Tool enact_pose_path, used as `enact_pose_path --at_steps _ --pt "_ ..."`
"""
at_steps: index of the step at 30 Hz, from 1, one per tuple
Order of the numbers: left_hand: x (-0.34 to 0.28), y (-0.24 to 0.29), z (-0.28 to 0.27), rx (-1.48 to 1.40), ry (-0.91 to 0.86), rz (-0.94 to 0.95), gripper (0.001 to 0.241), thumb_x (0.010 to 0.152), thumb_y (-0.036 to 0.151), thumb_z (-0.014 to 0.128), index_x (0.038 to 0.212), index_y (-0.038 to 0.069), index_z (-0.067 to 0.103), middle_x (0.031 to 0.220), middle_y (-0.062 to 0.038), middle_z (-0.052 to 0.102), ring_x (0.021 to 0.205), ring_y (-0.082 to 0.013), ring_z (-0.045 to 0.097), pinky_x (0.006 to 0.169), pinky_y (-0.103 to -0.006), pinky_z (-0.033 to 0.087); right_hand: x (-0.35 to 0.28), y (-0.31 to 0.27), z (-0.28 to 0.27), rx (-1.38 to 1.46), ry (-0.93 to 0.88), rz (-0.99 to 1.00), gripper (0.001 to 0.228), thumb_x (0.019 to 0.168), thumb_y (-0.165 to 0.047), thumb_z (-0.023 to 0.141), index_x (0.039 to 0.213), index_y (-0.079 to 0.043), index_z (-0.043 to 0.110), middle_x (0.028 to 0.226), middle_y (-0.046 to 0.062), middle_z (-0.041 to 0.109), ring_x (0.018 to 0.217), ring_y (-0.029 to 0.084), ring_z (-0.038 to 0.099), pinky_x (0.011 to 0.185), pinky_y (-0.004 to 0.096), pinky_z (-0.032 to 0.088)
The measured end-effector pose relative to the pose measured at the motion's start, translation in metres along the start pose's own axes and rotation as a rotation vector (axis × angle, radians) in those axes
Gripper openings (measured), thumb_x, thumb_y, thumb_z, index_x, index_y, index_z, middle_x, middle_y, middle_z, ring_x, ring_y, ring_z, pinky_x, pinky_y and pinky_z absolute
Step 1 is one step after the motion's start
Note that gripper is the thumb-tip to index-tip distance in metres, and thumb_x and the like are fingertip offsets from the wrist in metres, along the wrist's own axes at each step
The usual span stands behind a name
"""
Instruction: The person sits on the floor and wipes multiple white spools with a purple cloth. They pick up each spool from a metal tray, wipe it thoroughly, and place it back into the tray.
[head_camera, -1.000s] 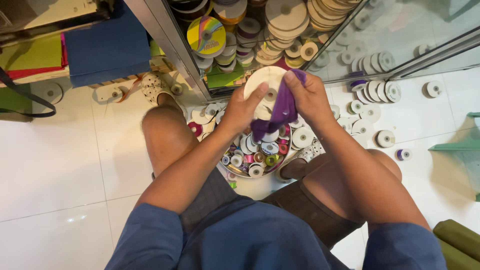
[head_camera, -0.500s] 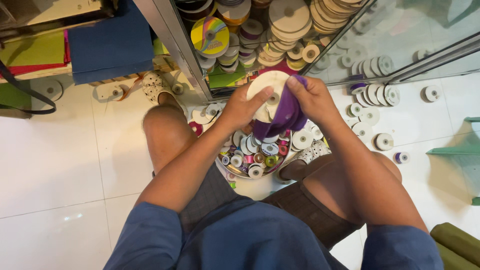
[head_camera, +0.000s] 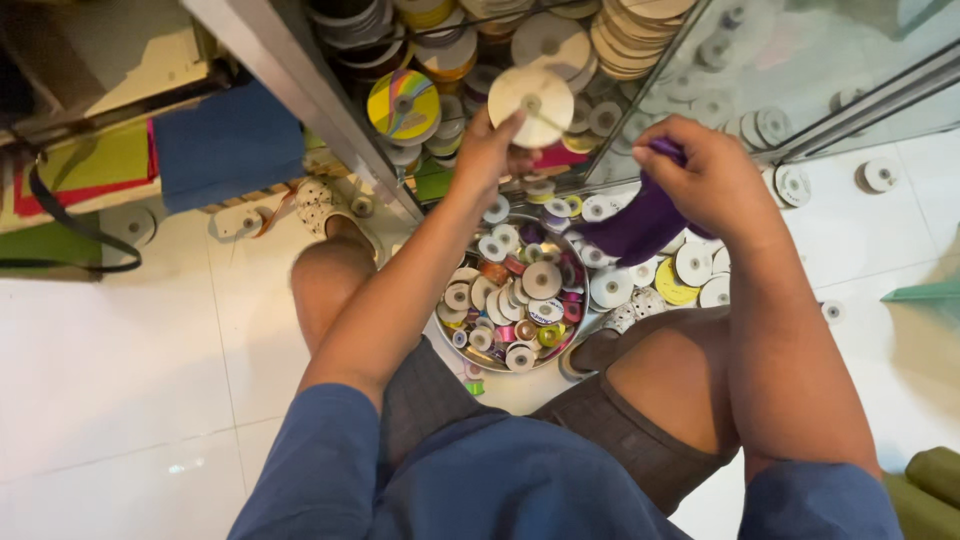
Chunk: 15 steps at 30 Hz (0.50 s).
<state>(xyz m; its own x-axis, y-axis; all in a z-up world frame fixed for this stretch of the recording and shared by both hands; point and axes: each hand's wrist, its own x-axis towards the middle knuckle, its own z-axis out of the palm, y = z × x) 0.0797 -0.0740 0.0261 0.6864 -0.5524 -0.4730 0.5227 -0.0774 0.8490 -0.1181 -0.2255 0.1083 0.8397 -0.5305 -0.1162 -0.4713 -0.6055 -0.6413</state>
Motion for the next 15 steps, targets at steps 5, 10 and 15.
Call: enact_pose_path --at_steps 5,10,15 --pt "0.064 0.002 0.015 0.014 -0.060 0.302 0.081 0.086 0.030 0.072 0.152 0.008 0.032 0.114 -0.022 0.073 0.061 -0.0201 0.075 0.058 -0.0310 0.068 -0.024 -0.060 -0.026 0.143 -0.120 0.290 0.014 0.103 -0.024 0.061 0.113 -0.015 0.066 0.095 0.014 0.069 0.045 0.036 0.071 0.025 0.037 0.042" --pt "0.084 -0.023 -0.001 0.389 -0.043 0.546 0.092 0.087 0.032 0.080 0.159 0.015 0.025 0.159 -0.020 0.039 0.138 -0.0375 0.054 0.092 -0.0475 0.069 -0.023 -0.017 -0.026 0.024 -0.052 0.072 0.012 0.101 -0.024 0.068 0.112 -0.019 0.070 0.082 0.004 0.070 0.072 0.017 0.070 0.061 0.034 0.055" --pt "0.097 -0.033 -0.003 0.821 0.126 0.794 0.061 0.101 0.040 0.070 0.153 0.033 0.041 0.154 -0.009 0.049 0.116 -0.0265 0.070 0.070 -0.0415 0.060 -0.025 -0.002 -0.025 0.094 -0.035 0.070 0.011 0.100 -0.022 0.071 0.111 -0.019 0.071 0.081 0.001 0.065 0.065 0.013 0.056 0.050 0.031 0.050"
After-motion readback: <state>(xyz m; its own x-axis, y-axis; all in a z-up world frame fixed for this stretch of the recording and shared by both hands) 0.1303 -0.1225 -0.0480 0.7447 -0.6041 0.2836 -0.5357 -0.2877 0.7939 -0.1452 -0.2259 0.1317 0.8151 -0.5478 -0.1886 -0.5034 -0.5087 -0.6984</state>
